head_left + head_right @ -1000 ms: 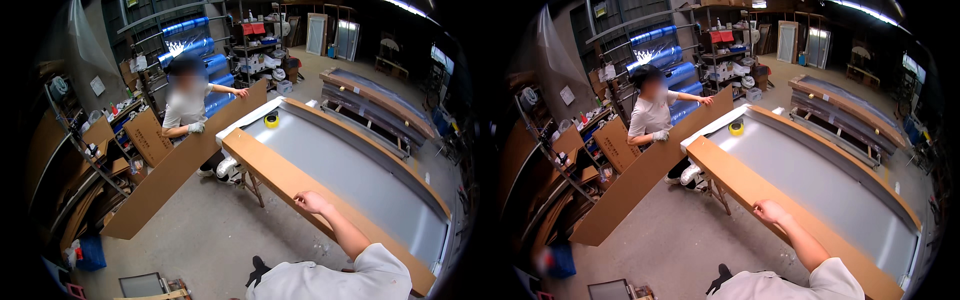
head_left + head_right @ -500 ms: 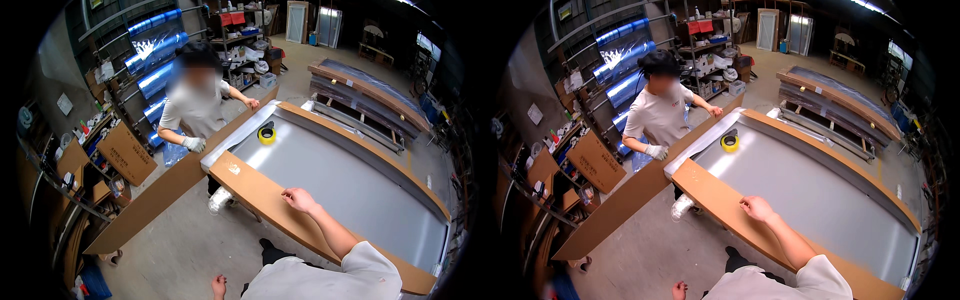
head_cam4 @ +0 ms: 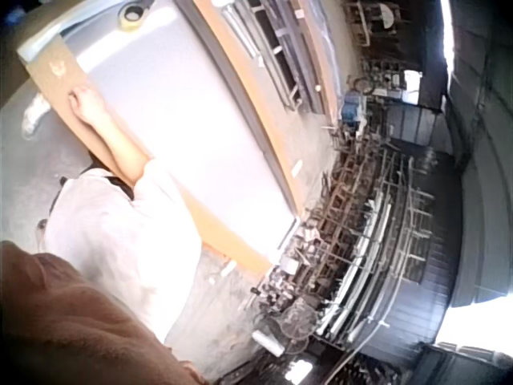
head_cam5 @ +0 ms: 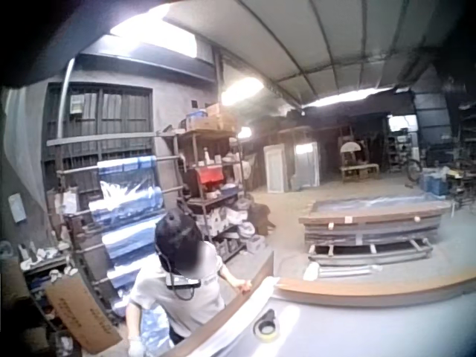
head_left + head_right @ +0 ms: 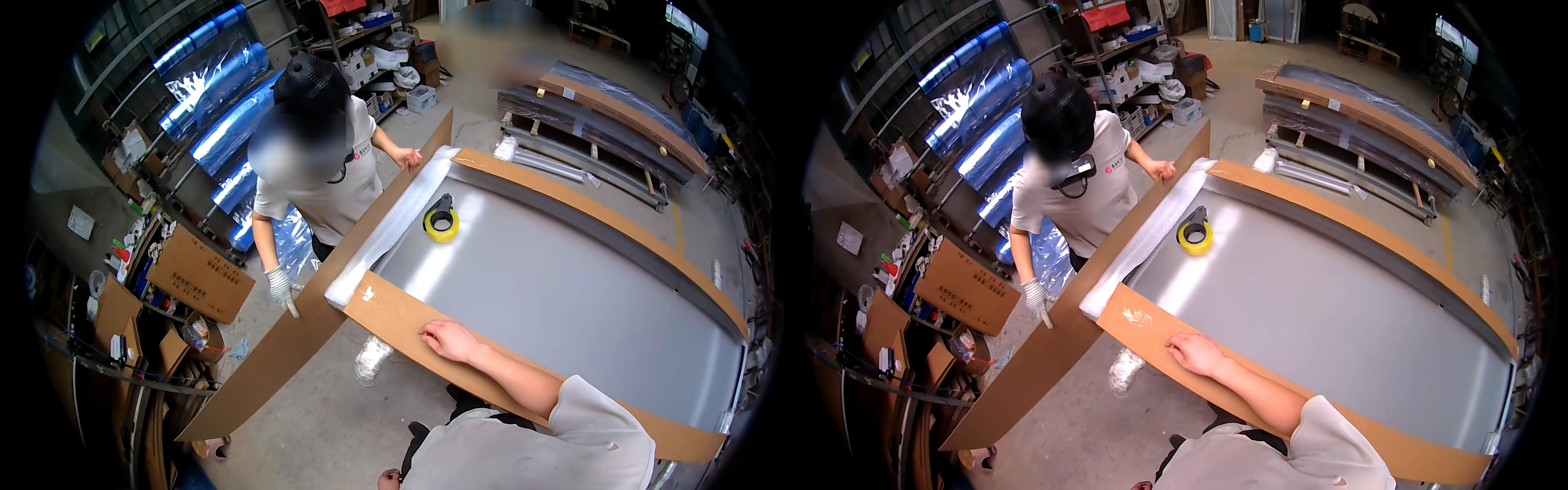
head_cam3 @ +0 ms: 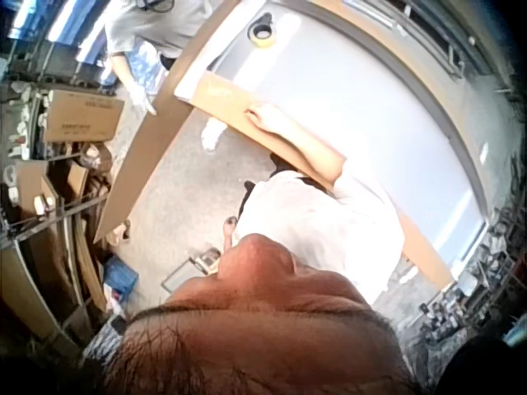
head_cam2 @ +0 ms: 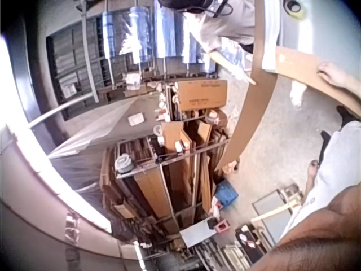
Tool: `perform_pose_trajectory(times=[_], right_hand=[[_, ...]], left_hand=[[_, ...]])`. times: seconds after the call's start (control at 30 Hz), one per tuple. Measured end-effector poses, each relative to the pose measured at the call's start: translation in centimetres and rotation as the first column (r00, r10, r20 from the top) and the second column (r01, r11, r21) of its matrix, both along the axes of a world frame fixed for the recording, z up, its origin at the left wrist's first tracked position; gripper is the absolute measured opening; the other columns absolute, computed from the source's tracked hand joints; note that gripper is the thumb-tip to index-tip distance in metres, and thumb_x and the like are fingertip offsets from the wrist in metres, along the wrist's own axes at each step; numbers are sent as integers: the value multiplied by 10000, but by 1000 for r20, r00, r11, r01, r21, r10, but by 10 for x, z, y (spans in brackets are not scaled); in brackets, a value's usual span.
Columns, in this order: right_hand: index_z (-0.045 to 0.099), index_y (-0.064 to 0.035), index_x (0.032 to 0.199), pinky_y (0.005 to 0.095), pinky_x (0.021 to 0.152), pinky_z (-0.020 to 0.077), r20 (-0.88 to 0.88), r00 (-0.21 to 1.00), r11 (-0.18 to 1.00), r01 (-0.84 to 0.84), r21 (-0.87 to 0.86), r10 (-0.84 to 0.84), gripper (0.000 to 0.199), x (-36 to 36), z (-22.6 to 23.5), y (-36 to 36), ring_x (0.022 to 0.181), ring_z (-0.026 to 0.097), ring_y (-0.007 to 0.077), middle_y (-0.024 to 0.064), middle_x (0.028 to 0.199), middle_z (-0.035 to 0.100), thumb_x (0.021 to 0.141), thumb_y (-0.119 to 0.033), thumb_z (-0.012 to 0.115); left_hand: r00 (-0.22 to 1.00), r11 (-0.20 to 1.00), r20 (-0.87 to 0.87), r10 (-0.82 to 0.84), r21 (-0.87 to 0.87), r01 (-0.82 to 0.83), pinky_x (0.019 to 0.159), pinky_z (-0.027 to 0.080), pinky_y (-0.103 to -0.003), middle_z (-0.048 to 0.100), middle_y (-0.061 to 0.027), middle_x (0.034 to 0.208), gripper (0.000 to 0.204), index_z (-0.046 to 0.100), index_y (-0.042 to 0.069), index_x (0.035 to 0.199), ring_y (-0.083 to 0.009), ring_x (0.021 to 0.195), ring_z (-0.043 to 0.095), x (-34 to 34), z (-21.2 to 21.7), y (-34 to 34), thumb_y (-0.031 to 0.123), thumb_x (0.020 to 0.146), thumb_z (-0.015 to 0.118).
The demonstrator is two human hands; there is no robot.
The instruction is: The person wraps a large glass panel with foam and cardboard, then secures the packaging with tape. They place foam padding along the edges, add cardboard sheets on both sides, and use a tape dispenser to seal the package.
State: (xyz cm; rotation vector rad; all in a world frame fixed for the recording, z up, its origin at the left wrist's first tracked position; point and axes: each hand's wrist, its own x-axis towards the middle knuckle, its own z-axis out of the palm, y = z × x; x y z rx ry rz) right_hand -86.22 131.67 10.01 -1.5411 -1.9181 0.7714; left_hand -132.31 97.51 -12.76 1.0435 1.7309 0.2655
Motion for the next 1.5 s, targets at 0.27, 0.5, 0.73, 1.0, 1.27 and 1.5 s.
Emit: perform_pose_trajectory(times=[0.27, 0.5, 0.73, 1.0, 1.27, 1.5], right_hand=[[736, -51, 1073, 482, 904, 571, 148, 983, 994, 106, 29, -109, 209, -47, -32, -25, 1008, 702, 389, 178, 1054, 720, 960, -198, 640], [738, -53, 1125, 465, 963, 565, 196, 966, 985, 164, 45, -170, 212, -85, -29, -57, 1095, 680, 376, 155, 1178, 679, 931, -133, 711], [716, -51, 1184, 467, 960, 569, 270, 959, 993, 106, -52, -88, 266, -123, -21, -86, 1100, 677, 376, 155, 1228, 645, 934, -143, 727], [723, -89, 1216, 469, 914, 586, 276, 961, 974, 52, -221, 11, 276, -162, -24, -112, 1015, 710, 361, 142, 1252, 637, 963, -197, 710], [707, -116, 1264, 499, 963, 570, 298, 945, 939, -28, -342, 136, 309, -161, -39, -139, 1090, 686, 403, 154, 1222, 661, 992, -256, 663], [737, -110, 1217, 483, 981, 560, 332, 942, 954, 61, -293, 41, 292, -146, -40, -148, 1119, 676, 381, 164, 1174, 677, 978, -269, 682]], left_hand=[[999, 990, 24, 46, 133, -49, 773, 581, -343, 785, -126, 937, 346, 724, -40, 1194, -186, 802, 718, -26, -7, 71, 253, 1027, 646], [985, 979, -141, 103, 187, -75, 804, 595, -411, 786, -158, 962, 315, 727, -21, 1218, -298, 841, 750, -100, -44, 35, 203, 1007, 660], [798, 565, -485, 357, 792, 229, 1104, 443, -549, 622, -198, 1370, 512, 611, 26, 1410, -433, 1303, 552, -138, 146, 151, 115, 921, 733], [551, 713, -769, 323, 581, 392, 1195, 352, -553, 543, -156, 1482, 855, 467, 123, 1577, -390, 1426, 476, -201, 260, 287, 289, 836, 859], [743, 436, -585, 326, 790, 431, 1121, 414, -545, 605, -160, 1342, 634, 563, 72, 1449, -383, 1311, 544, -160, 248, 262, 189, 868, 790], [988, 705, -144, -58, 694, 142, 984, 530, -479, 710, -130, 1189, 322, 720, 82, 1225, -353, 1117, 681, -9, 162, 120, 235, 942, 731]])
